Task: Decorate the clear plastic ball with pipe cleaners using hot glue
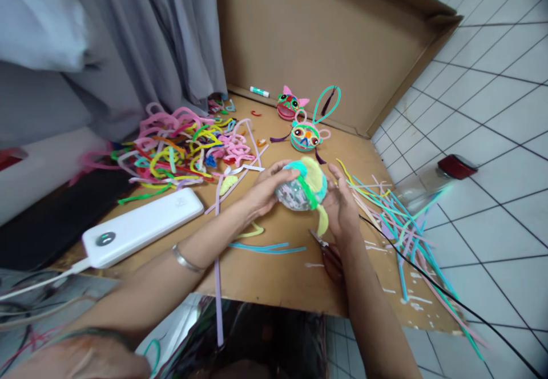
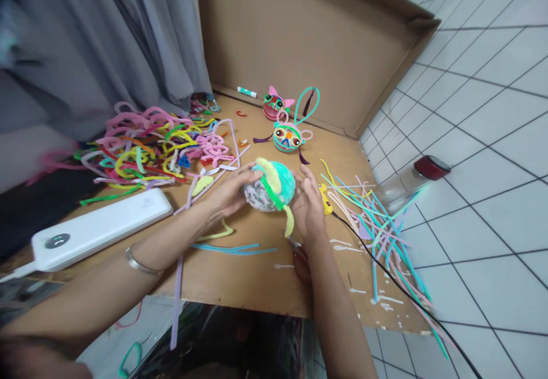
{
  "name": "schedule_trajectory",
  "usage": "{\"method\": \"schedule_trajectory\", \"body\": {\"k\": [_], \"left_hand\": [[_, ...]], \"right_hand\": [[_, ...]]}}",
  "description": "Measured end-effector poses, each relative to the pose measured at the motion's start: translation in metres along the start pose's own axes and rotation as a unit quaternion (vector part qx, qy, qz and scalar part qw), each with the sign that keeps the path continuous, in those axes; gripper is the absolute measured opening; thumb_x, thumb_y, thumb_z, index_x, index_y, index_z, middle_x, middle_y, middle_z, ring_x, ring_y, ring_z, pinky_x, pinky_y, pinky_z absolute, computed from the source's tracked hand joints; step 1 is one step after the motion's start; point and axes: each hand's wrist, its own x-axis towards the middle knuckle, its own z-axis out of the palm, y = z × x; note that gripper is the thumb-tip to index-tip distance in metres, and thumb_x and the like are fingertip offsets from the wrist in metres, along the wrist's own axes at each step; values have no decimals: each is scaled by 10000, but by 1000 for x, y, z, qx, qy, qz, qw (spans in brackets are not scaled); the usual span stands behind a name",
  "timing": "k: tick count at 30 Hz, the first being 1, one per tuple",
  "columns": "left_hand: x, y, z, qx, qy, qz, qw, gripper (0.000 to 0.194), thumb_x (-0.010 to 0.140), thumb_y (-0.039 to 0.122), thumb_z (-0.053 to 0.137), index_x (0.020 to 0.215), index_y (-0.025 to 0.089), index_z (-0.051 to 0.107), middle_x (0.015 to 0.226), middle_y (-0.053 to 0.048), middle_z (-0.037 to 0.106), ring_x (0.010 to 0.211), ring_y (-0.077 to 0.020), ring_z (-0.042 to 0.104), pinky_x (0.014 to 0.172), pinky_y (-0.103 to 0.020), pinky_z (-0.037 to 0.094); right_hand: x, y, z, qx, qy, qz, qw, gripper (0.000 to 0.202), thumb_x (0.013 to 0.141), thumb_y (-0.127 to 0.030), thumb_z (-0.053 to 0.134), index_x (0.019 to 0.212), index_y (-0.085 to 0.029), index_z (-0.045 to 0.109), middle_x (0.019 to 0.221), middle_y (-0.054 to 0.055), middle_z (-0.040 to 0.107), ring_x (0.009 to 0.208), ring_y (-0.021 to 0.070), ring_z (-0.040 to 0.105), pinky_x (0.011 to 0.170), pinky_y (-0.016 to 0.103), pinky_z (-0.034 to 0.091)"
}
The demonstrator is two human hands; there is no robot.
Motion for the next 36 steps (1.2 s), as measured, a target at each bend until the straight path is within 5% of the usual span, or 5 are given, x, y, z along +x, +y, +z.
{"method": "schedule_trajectory", "body": {"k": [7,14,20,29,36], "left_hand": [[11,5,-11,-179,40,-114,976,219,782,320,686,942,170,675,856,-60,757,934,-265,723,934,-476,550],[10,0,-11,-222,43,-168,960,292,859,370,585,1078,189,651,914,-78,747,969,-277,712,957,-524,535],[-1,-13,-1,-221,26,-194,955,249,870,383,568,997,186,650,912,-69,756,828,-235,713,894,-484,571],[-11,-28,10,-196,35,-226,953,240,827,408,599,936,202,657,886,-51,756,882,-243,716,915,-484,564],[-10,-30,9,-182,24,-224,957,275,805,420,613,969,204,659,937,-62,752,945,-259,706,930,-499,551]], "right_hand": [[14,8,-23,-51,111,-91,988,154,638,-275,783,739,-214,683,858,-1,717,807,136,649,739,273,505],[6,15,-12,-178,104,-143,968,313,735,-462,767,924,-214,735,895,28,752,849,171,668,843,340,517],[4,11,-8,-195,71,-170,963,332,692,-423,813,951,-221,766,942,35,765,889,192,677,856,345,537],[1,6,-4,-179,114,-136,968,433,666,-533,810,509,-201,582,526,-48,510,552,103,451,598,277,442],[3,6,-4,-152,103,-90,979,414,640,-541,822,541,-199,611,554,-36,547,574,111,465,610,281,439]]}}
